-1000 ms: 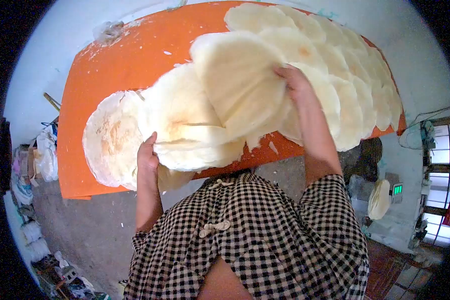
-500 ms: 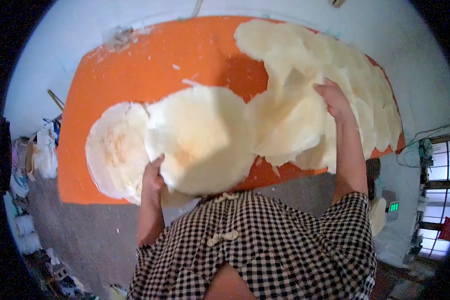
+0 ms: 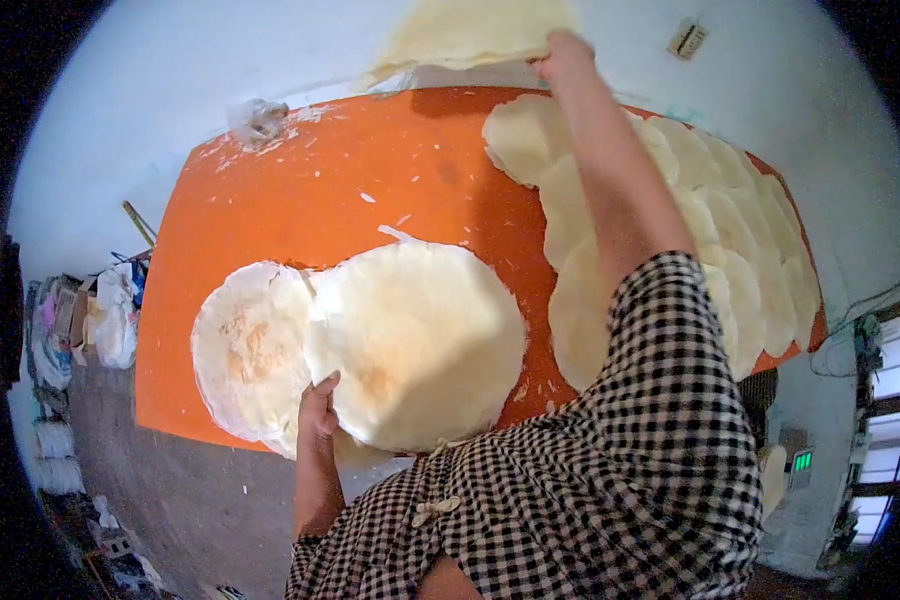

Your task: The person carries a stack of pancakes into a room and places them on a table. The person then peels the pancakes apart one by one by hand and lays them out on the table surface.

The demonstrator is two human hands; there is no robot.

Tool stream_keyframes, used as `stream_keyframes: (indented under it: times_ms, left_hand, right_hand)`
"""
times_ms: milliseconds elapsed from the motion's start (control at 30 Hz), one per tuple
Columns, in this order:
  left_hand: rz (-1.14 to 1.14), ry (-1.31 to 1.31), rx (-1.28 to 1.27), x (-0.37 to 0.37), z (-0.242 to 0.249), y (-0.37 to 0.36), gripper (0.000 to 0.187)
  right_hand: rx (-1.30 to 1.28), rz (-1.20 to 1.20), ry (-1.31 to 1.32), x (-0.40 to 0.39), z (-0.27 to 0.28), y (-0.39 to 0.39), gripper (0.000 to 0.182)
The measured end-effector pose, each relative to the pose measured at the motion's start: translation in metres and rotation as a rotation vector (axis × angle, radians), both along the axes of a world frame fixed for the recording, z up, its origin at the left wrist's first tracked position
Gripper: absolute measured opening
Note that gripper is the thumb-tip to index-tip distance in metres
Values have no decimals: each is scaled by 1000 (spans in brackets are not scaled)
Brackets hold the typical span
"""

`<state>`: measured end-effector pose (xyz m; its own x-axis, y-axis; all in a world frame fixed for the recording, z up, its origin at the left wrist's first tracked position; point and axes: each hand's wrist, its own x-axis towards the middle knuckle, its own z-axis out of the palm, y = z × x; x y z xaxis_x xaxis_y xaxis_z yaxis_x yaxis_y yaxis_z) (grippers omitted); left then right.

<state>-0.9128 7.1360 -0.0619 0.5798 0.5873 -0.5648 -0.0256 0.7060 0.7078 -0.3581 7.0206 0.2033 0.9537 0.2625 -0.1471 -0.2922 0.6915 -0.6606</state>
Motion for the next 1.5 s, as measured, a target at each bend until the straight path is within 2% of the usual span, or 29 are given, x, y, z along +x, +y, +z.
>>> stream_keyframes:
  times_ms: [100,167,267,333,367,433,533,600,633,700,767,867,967,1000,1100,1233,1333,1400,1500]
  left_hand:
    - [-37,7,60,-24,28,-15,37]
    - [-60,-20,85,-21,35,6,37]
    - [-26,12,-35,-41,19,5,39]
    - [-73,5,-29,-51,19,3,39]
    - [-142,-59,-11,-60,9,0,40]
    - [-264,-142,5,-75,-13,5,45]
    - [-338,-234,-55,-70,-19,14,54]
    - [-261,-299,-158,-54,3,-1,58]
    - [-241,-318,-173,-50,1,-3,58]
    - [-210,-360,-173,-42,-2,-7,59]
    - [-180,-396,-149,-36,-1,-13,57]
    - [-260,-421,-42,-30,6,-16,50]
    - [-218,-407,-23,-28,6,-20,44]
    - [-186,-382,-51,-26,7,-22,41]
    - [-184,-373,-46,-27,-7,-17,45]
    - [-180,-324,-31,-26,-10,-14,41]
    - [-105,-286,-8,-19,-3,-22,37]
    - [-40,-190,0,-16,7,-30,33]
    - [-18,-204,-26,-14,-13,-27,30]
  right_hand:
    - [-46,-4,59,-18,-78,-22,19]
    - [-180,79,87,-53,-133,-18,17]
    - [-574,339,82,-149,-220,1,15]
    - [-648,566,-58,-216,-249,-14,19]
    - [-607,714,-167,-251,-260,-26,23]
    - [-847,900,-371,-338,-225,-33,37]
    - [-847,1000,-607,-401,-234,-13,57]
    - [-820,1018,-750,-441,-234,-10,67]
    - [-891,1000,-921,-454,-238,-5,81]
    - [-1044,1029,-994,-461,-229,-2,83]
    - [-935,1037,-901,-458,-239,-2,74]
    - [-612,1145,-596,-441,-261,-3,59]
    - [-574,1068,-495,-441,-236,-10,45]
    - [-605,960,-608,-444,-245,-9,32]
    - [-930,1066,-724,-439,-256,-8,20]
    - [-850,1064,-559,-436,-252,-11,19]
    - [-727,934,-407,-436,-264,-10,18]
    - [-755,970,-461,-436,-270,-11,19]
    - [-725,986,-600,-444,-270,-12,21]
